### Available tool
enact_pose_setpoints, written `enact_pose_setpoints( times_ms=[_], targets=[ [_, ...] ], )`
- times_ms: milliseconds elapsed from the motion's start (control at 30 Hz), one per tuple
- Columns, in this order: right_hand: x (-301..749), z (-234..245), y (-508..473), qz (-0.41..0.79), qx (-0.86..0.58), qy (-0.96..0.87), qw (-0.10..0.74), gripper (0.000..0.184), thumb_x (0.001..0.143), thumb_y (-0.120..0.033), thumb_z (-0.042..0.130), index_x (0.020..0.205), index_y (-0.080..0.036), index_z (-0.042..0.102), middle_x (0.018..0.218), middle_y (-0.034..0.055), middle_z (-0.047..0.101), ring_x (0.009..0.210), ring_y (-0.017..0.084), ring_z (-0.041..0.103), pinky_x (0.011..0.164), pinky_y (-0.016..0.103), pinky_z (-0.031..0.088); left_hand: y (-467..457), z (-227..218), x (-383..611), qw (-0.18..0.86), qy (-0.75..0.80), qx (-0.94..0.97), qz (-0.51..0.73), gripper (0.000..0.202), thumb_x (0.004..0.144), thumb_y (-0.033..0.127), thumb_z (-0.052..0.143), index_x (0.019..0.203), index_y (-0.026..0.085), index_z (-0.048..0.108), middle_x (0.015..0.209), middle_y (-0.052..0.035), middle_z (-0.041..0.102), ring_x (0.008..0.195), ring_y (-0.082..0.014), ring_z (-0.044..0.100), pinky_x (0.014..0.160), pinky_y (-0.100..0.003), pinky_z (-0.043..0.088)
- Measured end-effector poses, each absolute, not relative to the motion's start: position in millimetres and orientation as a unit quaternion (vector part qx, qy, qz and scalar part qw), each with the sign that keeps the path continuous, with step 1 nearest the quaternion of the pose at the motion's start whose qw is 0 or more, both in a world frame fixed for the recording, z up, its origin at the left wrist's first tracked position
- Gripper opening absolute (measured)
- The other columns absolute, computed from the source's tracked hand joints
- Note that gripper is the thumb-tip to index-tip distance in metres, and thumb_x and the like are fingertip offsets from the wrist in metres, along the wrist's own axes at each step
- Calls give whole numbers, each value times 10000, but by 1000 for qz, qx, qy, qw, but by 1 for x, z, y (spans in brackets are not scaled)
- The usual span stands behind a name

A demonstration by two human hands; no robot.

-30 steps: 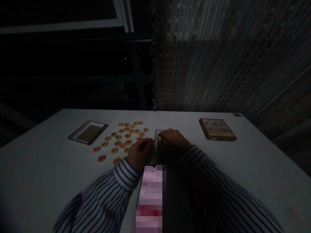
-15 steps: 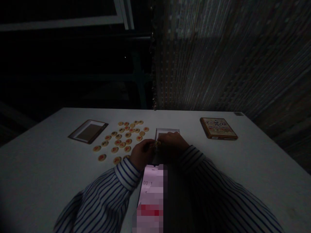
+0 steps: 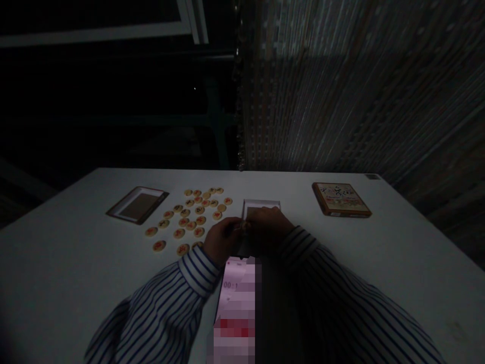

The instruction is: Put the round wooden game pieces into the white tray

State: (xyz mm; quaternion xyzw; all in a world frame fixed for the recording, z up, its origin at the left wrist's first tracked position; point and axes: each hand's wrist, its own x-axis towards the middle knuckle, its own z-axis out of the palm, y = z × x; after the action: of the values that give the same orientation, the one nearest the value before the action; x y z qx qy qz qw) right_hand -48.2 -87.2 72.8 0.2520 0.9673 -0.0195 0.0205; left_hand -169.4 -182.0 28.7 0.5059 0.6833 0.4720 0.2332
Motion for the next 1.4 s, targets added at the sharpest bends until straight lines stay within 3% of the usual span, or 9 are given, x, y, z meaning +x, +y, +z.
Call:
enact_pose_setpoints(
  times_ms=[433,633,800,1033,1400],
  targets=[
    [-47,73,-85,-50,242,969,20,277,836,-375,391,899,-250,629,899,40,648,801,156,582,632,237,358,-181,26,-170,253,676,505,474,253,691,70,529,915,163,599,874,-55,664,821,-149,611,727,-264,491],
    [-46,65,-81,-47,233,971,5,245,797,-311,471,984,-238,609,960,51,644,861,176,582,655,248,389,-181,25,-170,236,679,509,474,239,697,81,534,912,164,601,883,-54,662,828,-150,608,754,-277,481],
    [-44,62,-81,-49,212,976,-22,230,783,-284,489,969,-243,618,960,35,648,880,168,582,675,244,400,-182,30,-170,247,685,504,464,221,713,115,539,920,157,604,879,-64,661,818,-155,608,739,-278,483],
    [-47,59,-79,-30,212,977,6,203,783,-304,478,880,-238,643,929,36,655,861,189,587,637,248,396,-181,24,-170,239,685,504,469,223,705,115,551,917,158,607,875,-65,664,820,-162,610,733,-282,484],
    [-46,64,-81,-28,203,979,6,206,782,-287,482,915,-235,630,949,51,650,864,179,585,651,243,399,-183,31,-169,247,687,500,465,229,695,91,543,900,168,612,873,-56,666,815,-159,613,736,-288,486]
  ],
)
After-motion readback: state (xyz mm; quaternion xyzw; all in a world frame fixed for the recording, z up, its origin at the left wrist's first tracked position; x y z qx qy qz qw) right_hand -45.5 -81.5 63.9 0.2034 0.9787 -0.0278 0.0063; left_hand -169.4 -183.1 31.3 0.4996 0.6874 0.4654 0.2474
